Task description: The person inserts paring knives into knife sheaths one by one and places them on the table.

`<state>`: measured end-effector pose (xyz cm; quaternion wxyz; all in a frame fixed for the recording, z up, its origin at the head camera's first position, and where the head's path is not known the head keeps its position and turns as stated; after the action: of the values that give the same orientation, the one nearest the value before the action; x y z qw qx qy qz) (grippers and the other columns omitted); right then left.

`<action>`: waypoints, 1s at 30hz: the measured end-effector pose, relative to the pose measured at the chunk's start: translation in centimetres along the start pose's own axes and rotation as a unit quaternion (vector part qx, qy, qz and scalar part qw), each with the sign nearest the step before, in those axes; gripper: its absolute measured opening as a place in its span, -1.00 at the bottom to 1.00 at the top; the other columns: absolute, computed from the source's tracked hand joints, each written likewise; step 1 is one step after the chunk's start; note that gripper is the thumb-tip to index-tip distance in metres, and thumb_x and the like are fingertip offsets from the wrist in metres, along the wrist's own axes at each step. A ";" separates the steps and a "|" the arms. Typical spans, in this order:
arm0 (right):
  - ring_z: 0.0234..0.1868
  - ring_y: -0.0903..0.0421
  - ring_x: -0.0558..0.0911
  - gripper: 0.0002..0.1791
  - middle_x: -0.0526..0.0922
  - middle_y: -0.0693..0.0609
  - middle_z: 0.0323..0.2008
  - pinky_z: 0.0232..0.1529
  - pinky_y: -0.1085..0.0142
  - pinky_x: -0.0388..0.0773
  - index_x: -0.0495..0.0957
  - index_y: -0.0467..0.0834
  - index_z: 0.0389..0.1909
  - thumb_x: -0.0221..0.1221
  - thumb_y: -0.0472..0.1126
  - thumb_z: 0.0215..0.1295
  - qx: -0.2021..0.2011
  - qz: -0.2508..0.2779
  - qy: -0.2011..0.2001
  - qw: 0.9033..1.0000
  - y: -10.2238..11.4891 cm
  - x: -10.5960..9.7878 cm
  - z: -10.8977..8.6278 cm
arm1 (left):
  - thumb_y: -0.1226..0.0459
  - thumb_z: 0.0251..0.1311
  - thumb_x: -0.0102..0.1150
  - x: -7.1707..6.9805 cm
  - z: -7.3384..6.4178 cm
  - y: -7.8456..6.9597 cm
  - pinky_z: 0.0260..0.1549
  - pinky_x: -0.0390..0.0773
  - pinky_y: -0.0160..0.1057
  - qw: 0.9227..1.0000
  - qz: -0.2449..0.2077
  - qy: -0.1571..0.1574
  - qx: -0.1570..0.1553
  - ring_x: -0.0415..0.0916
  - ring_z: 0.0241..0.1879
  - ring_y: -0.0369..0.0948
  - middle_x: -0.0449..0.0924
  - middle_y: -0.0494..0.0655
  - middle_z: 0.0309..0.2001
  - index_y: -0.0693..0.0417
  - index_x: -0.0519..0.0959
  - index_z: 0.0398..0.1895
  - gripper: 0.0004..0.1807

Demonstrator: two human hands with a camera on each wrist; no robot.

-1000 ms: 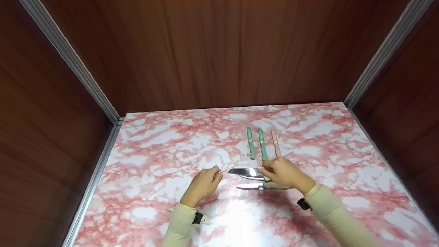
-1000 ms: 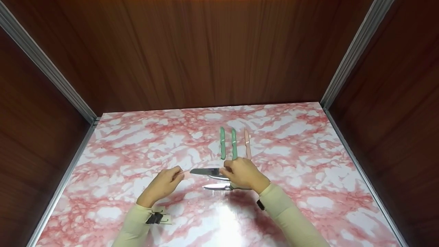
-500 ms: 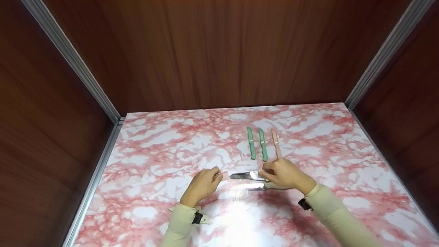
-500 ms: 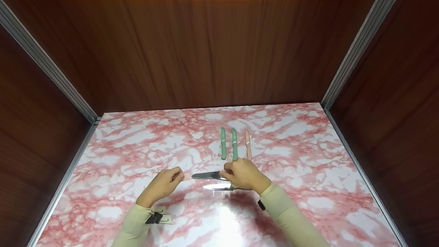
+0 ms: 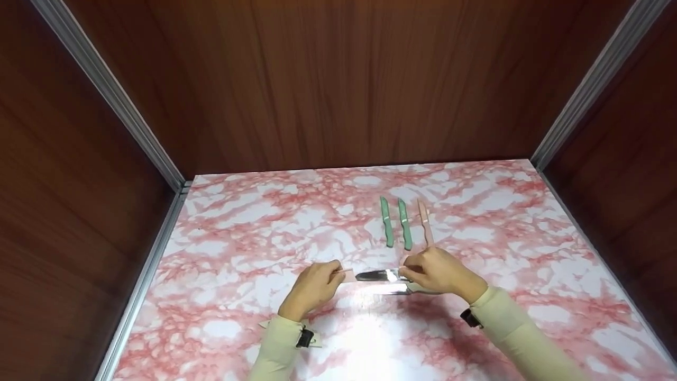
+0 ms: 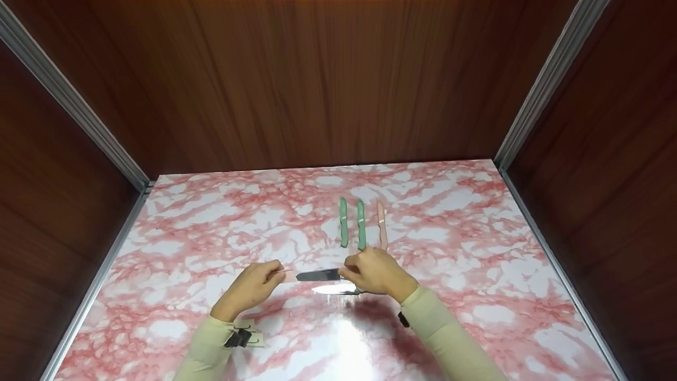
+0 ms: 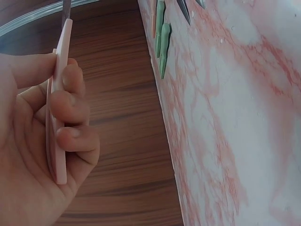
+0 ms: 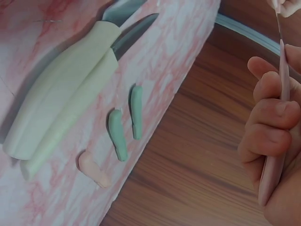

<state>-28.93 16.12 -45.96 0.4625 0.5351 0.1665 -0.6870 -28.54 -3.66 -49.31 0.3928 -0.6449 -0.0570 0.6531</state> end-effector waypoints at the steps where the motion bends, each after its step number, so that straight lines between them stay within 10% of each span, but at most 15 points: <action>1: -0.72 0.42 0.27 -0.73 0.36 0.35 -0.71 -0.61 0.43 0.33 0.49 0.06 -0.65 0.24 -0.19 0.23 -0.001 -0.001 -0.001 1.000 0.0 0.0 0.0 | 0.15 0.35 -0.02 0.1 0.0 0.0 -0.55 0.29 -0.31 1.000 0.000 0.003 -0.001 0.24 -0.60 -0.34 0.29 -0.32 -0.63 -0.10 0.42 -0.49 -0.78; 30: -0.74 0.45 0.19 -0.61 0.28 0.36 -0.76 -0.66 0.50 0.23 0.48 0.06 -0.69 0.09 0.02 0.37 0.004 0.031 0.028 0.999 0.5 0.8 0.3 | 0.15 0.36 0.01 1.1 0.1 -1.2 -0.53 0.29 -0.32 0.999 -0.025 0.011 0.018 0.24 -0.60 -0.34 0.31 -0.33 -0.61 -0.10 0.43 -0.49 -0.78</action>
<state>-28.70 15.29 -46.39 0.4772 0.5606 0.1600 -0.6576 -27.96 -2.13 -49.44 0.4211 -0.6432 -0.0574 0.6369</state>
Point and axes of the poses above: each hand's wrist, its own z-axis towards the middle knuckle, its own x-axis out of the palm, y = z × x, the point moved 9 cm from there along z, towards the middle knuckle
